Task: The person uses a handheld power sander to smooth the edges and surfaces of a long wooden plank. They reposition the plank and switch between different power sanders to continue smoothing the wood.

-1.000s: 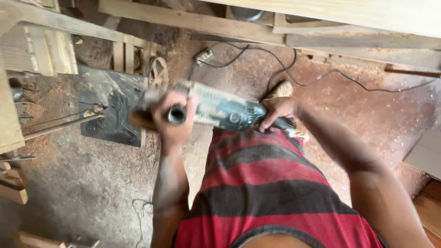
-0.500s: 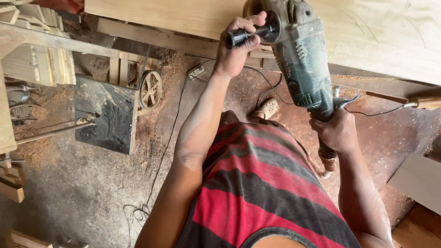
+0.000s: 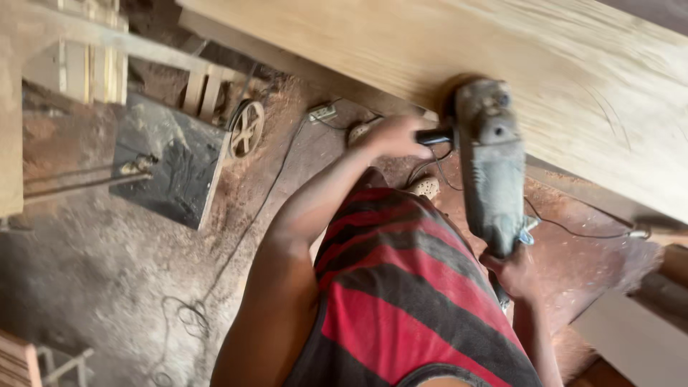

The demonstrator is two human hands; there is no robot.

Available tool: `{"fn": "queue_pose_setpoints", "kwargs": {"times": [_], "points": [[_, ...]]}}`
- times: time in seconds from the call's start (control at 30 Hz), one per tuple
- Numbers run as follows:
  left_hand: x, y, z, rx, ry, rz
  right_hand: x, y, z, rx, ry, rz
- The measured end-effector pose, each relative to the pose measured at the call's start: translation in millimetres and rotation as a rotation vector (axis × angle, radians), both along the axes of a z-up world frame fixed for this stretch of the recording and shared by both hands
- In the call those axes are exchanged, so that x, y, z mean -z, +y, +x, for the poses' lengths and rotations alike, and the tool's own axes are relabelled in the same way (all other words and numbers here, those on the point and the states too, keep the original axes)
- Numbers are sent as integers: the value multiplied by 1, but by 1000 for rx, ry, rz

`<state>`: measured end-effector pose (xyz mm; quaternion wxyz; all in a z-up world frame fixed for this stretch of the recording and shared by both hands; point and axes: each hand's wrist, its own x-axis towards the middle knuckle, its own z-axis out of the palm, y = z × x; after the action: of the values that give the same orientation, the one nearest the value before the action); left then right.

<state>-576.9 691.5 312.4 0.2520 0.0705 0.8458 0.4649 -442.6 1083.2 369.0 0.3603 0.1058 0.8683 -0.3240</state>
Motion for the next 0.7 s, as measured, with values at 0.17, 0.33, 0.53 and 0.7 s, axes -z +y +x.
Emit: {"fn": "queue_pose_setpoints", "kwargs": {"times": [0.17,0.33,0.53,0.7], "points": [[-15,42,-44,150,89,-167,-33,-41,-2,-41,16,-174],[-32,-16,-33,157,79,-132,-22,-123,-66,-82,-51,-200],[-47,-143,-23,-170,-38,-160,3,-227,-138,-223,-24,-279],[-28,-222,-18,-498,155,-269,-27,-261,-159,-300,40,-244]]}}
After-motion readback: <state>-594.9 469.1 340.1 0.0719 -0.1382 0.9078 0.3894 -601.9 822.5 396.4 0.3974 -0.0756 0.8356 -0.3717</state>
